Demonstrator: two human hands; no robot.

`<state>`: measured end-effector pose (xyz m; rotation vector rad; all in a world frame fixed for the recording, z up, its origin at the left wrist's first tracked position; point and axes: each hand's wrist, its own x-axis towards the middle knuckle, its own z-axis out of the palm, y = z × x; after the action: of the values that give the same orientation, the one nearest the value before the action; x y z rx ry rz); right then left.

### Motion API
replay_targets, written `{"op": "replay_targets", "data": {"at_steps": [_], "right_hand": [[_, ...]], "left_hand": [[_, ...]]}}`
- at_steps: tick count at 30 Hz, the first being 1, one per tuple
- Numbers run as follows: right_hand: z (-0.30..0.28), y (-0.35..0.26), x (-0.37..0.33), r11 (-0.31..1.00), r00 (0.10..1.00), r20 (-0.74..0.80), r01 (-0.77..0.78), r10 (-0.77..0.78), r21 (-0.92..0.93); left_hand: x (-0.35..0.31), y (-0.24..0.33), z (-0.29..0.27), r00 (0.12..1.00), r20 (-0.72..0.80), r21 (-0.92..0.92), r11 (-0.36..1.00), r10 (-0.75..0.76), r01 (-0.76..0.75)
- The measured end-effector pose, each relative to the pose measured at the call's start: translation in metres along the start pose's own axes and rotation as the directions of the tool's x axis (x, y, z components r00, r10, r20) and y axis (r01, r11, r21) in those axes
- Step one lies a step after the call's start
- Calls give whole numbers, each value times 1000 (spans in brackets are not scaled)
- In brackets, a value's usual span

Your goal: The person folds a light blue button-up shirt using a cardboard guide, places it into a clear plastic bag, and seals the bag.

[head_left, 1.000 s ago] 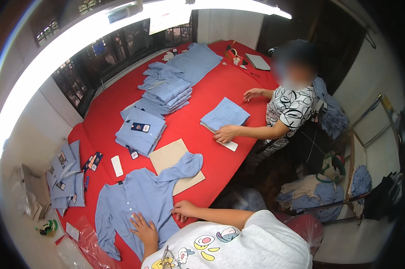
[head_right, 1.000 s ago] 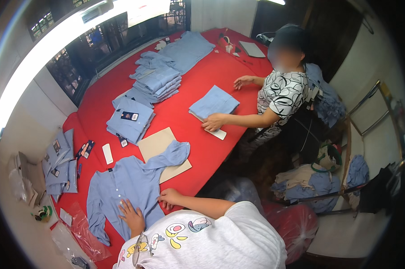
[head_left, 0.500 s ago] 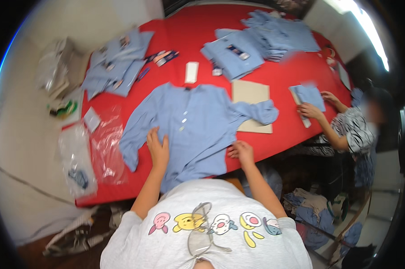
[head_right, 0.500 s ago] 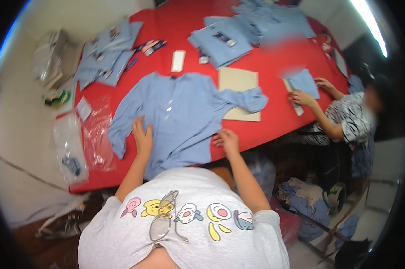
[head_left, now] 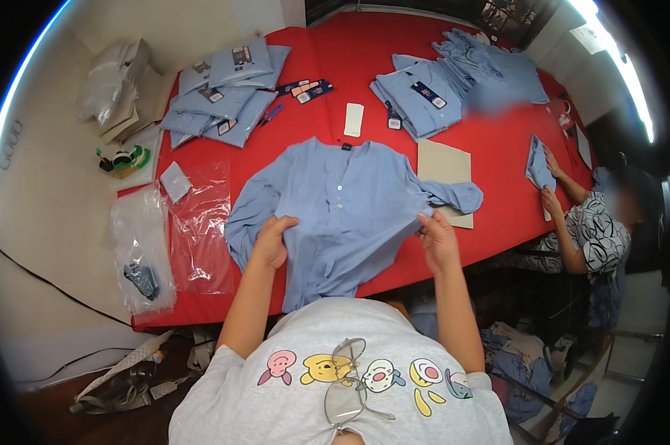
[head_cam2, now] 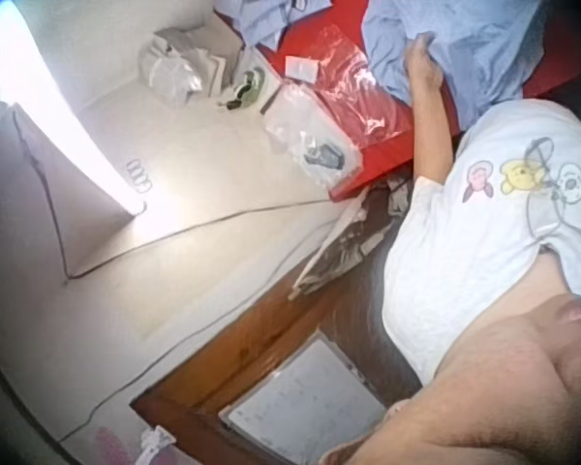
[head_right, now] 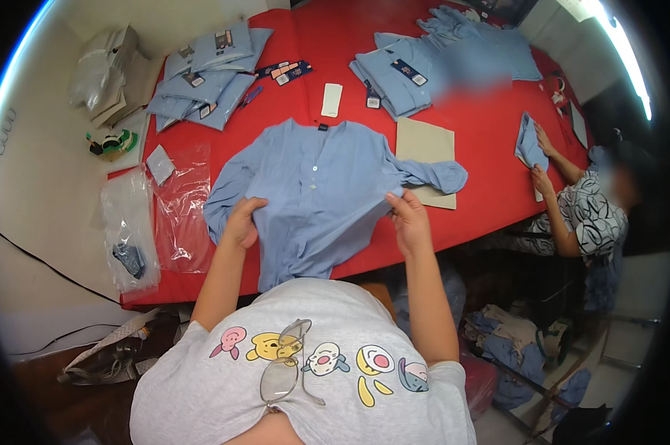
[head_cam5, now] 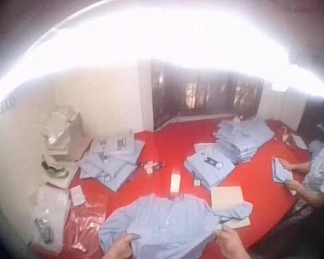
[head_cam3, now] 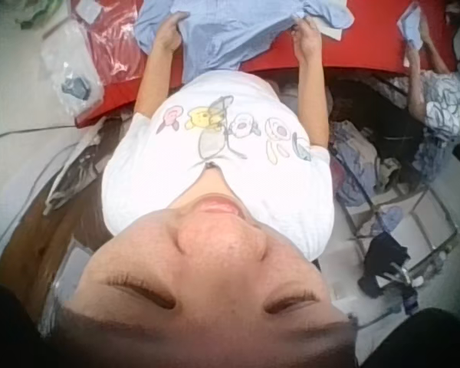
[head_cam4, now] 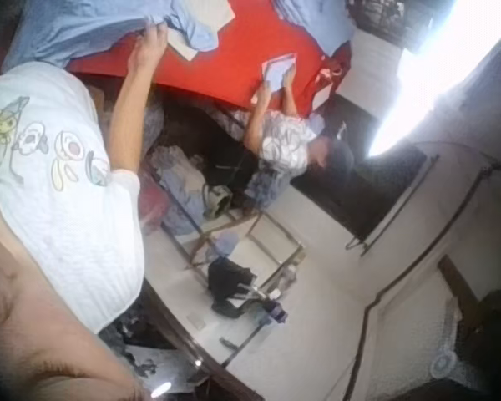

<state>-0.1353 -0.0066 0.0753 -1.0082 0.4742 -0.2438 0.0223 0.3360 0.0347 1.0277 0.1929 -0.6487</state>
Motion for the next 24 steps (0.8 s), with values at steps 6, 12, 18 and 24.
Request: {"op": "replay_targets", "data": {"at_steps": [6,12,18,24], "right_hand": [[34,-156,-42,962,928,255,266,-273,62],[41,-206,34,859,856,76,511,-511,21],[24,-221,11,725,733,20,669,-680,164],[-51,-105,-38,822,823,-114,566,-557,67]], "left_hand": [[-58,134,25,856,341,-382,889,389,-252],[15,242,46,794,164,-96,810,586,-578],[-37,281,50,567,329,161,547,755,-821],[-75,179,-19,827,291,442,699,481,-562]]}}
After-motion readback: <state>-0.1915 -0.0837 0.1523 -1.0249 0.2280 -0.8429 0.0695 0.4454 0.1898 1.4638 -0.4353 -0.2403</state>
